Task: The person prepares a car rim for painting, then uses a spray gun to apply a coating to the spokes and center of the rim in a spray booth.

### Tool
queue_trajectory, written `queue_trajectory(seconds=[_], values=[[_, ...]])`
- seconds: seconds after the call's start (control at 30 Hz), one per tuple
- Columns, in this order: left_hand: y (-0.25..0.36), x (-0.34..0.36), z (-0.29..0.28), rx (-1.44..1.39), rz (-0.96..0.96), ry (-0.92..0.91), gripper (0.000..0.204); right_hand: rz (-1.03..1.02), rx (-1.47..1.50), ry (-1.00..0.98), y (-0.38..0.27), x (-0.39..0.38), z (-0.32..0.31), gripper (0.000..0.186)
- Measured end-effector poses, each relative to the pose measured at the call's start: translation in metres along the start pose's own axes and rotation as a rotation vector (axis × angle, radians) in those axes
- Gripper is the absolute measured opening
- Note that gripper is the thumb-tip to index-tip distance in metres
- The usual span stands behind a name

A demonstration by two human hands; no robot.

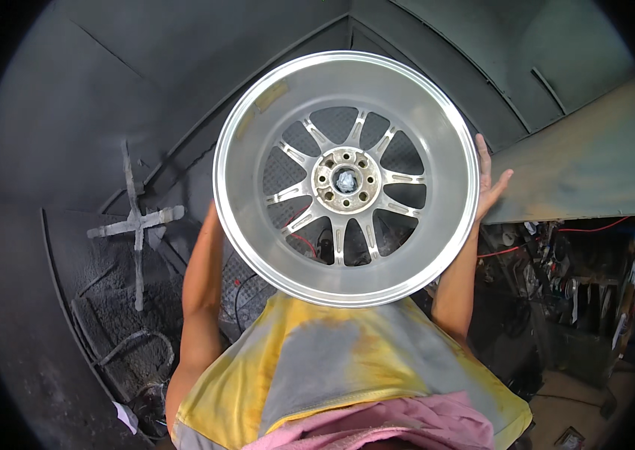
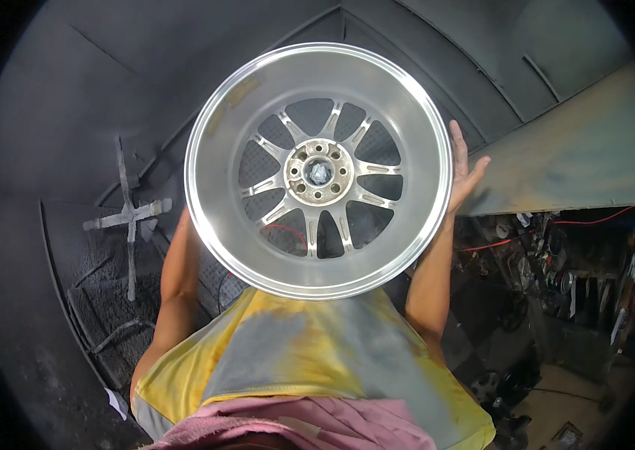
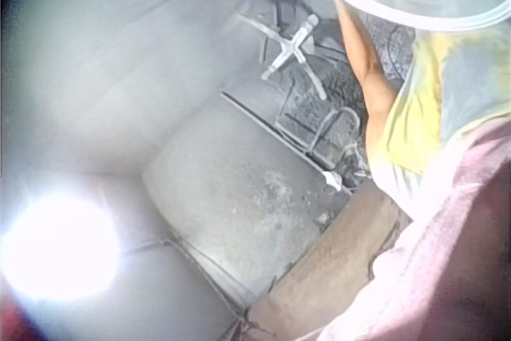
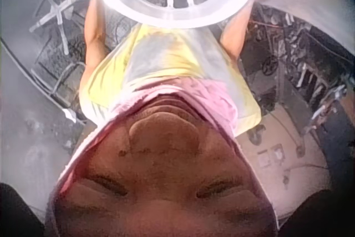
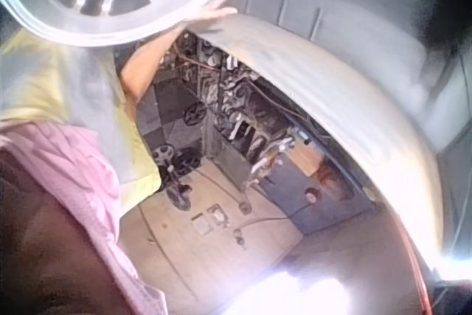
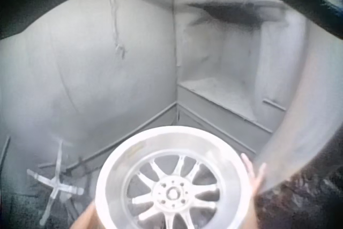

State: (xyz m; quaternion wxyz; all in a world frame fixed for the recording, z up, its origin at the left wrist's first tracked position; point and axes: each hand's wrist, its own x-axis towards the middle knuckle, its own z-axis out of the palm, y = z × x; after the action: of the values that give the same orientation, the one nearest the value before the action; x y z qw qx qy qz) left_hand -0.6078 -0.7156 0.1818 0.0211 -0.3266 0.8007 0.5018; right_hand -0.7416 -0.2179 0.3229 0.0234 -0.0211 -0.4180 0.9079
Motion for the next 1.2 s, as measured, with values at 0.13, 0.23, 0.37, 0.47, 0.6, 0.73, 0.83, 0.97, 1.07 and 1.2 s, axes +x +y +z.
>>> queue_trajectory(seconds=[0.13, 0.23, 0.37, 0.47, 0.6, 0.73, 0.83, 0.97, 1.07, 1.2], values=[[0.139, -0.025, -0.054, -0.044, 0.607, 0.533, 0.032, 0.002, -0.339, 0.058, 0.006, 0.003, -0.050, 0.088], [0.242, -0.095, -0.016, 0.101, 0.750, 0.313, 0.026, 0.048, -0.552, 0.131, 0.008, -0.011, -0.097, 0.080], [0.246, -0.105, 0.076, 0.507, 0.724, -0.499, 0.020, 0.137, -0.491, 0.278, 0.036, -0.030, -0.145, 0.065], [0.225, -0.095, 0.116, 0.671, 0.650, -0.482, 0.022, 0.141, -0.465, 0.282, 0.045, -0.050, -0.164, 0.057], [0.210, -0.086, 0.154, 0.739, 0.651, -0.429, 0.019, 0.171, -0.461, 0.234, 0.040, -0.072, -0.196, 0.054], [0.202, -0.082, 0.170, 0.850, 0.612, -0.304, 0.017, 0.238, -0.502, 0.188, 0.036, -0.090, -0.217, 0.052], [0.212, -0.082, 0.175, 0.814, 0.540, -0.324, 0.017, 0.287, -0.521, 0.159, 0.038, -0.098, -0.230, 0.052], [0.216, -0.081, 0.169, 0.749, 0.548, -0.300, 0.019, 0.352, -0.537, 0.090, 0.051, -0.100, -0.238, 0.052], [0.227, -0.093, 0.148, 0.616, 0.583, -0.231, 0.025, 0.406, -0.407, 0.031, 0.072, -0.110, -0.237, 0.048], [0.281, -0.179, 0.072, 0.352, 0.689, 0.068, 0.036, 0.478, -0.664, -0.131, 0.092, -0.126, -0.230, 0.045]])
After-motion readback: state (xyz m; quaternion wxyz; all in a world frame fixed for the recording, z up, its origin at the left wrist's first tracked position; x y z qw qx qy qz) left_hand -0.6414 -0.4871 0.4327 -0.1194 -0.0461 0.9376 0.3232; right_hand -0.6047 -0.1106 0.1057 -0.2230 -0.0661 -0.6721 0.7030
